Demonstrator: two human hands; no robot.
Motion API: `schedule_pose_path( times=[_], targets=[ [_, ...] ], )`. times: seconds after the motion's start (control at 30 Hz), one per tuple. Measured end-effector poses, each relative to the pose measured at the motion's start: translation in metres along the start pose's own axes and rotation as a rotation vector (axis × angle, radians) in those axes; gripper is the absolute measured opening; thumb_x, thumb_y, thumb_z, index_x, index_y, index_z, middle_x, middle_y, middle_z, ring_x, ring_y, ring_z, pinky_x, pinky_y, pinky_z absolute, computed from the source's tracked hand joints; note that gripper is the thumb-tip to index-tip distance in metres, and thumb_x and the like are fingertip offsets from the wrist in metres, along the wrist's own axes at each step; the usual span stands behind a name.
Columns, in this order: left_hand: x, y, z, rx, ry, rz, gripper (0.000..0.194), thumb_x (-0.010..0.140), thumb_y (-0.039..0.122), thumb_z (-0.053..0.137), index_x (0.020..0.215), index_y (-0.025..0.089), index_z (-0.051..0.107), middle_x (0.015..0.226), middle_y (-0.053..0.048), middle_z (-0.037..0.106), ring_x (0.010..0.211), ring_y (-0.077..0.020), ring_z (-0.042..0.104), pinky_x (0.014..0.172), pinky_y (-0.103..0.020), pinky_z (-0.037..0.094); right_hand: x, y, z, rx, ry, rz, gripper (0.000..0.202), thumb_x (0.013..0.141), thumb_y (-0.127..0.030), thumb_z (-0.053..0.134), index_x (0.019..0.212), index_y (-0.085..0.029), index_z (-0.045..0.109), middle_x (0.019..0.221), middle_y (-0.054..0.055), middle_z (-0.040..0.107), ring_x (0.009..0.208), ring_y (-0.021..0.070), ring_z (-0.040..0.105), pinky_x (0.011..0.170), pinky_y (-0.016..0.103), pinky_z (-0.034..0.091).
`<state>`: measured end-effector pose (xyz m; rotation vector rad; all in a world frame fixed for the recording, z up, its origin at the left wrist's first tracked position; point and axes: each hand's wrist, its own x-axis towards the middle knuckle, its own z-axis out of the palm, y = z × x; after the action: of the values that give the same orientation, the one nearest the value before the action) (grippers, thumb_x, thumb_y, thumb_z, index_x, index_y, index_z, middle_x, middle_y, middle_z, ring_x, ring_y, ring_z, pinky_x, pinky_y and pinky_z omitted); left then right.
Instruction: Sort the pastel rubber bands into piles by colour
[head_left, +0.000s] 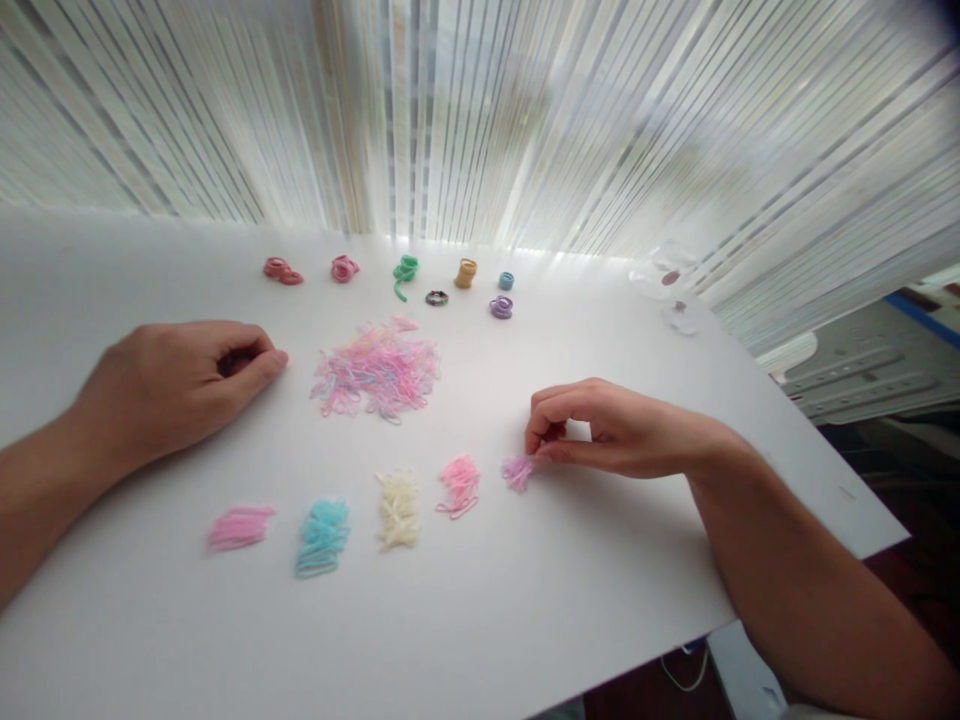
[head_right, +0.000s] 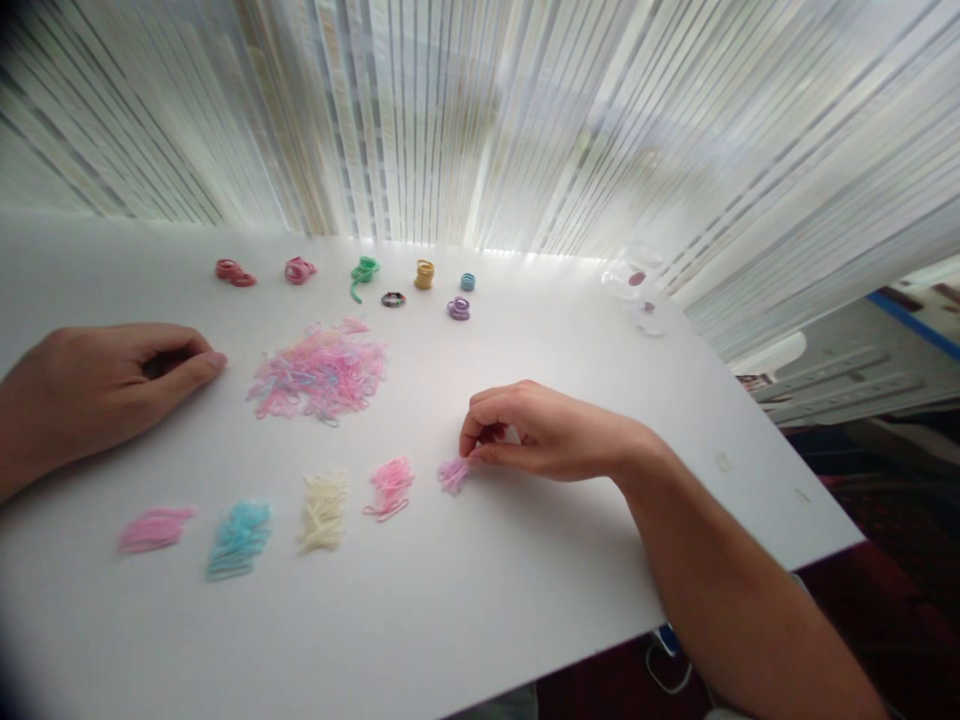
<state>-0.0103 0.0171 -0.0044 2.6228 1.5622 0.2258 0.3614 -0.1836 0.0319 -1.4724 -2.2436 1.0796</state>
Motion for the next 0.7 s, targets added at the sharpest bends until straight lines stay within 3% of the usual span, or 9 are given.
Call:
schedule_pose_path(
  times=[0.2, 0.37, 0.5, 0.7],
  targets=[
    [0.0, -0.001, 0.0, -0.006, 0.004, 0.01, 0.043, 0.087, 0.061, 0.044, 0.086, 0.025, 0.069, 0.083, -0.003, 0.07, 0.076, -0.0224, 0.059, 0.069, -0.032, 0.035, -0.001, 0.002, -0.002, -0.01, 0.075, -0.006, 0.012, 0.1, -0.026, 0.067, 0.095, -0.019, 0.075, 0.089, 0.005, 0.073, 0.076, 0.0153, 0.061, 0.068, 0.028, 0.047],
    [-0.001, 0.0, -0.002, -0.019, 0.005, -0.001, 0.042, 0.086, 0.06, 0.045, 0.084, 0.025, 0.068, 0.082, -0.003, 0.07, 0.076, -0.0227, 0.059, 0.069, -0.033, 0.035, 0.004, 0.014, 0.001, 0.047, 0.281, 0.042, 0.015, 0.096, -0.032, 0.072, 0.087, -0.02, 0.073, 0.081, 0.004, 0.071, 0.072, 0.0157, 0.058, 0.067, 0.029, 0.047],
    [-0.001, 0.001, -0.001, -0.029, 0.008, 0.005, 0.042, 0.087, 0.06, 0.045, 0.084, 0.025, 0.067, 0.082, -0.003, 0.07, 0.076, -0.022, 0.059, 0.069, -0.032, 0.035, 0.01, 0.028, 0.004, -0.042, 0.469, 0.113, 0.022, 0.095, -0.039, 0.07, 0.084, -0.02, 0.072, 0.075, 0.003, 0.068, 0.067, 0.0154, 0.055, 0.064, 0.03, 0.044],
    [-0.004, 0.006, -0.004, -0.04, -0.012, 0.013, 0.04, 0.09, 0.058, 0.046, 0.083, 0.024, 0.066, 0.081, -0.003, 0.069, 0.075, -0.0206, 0.056, 0.069, -0.031, 0.034, 0.014, 0.044, 0.003, -0.216, 0.585, 0.142, 0.024, 0.095, -0.04, 0.067, 0.084, -0.019, 0.072, 0.073, 0.002, 0.067, 0.064, 0.0151, 0.053, 0.063, 0.031, 0.042]
  ],
)
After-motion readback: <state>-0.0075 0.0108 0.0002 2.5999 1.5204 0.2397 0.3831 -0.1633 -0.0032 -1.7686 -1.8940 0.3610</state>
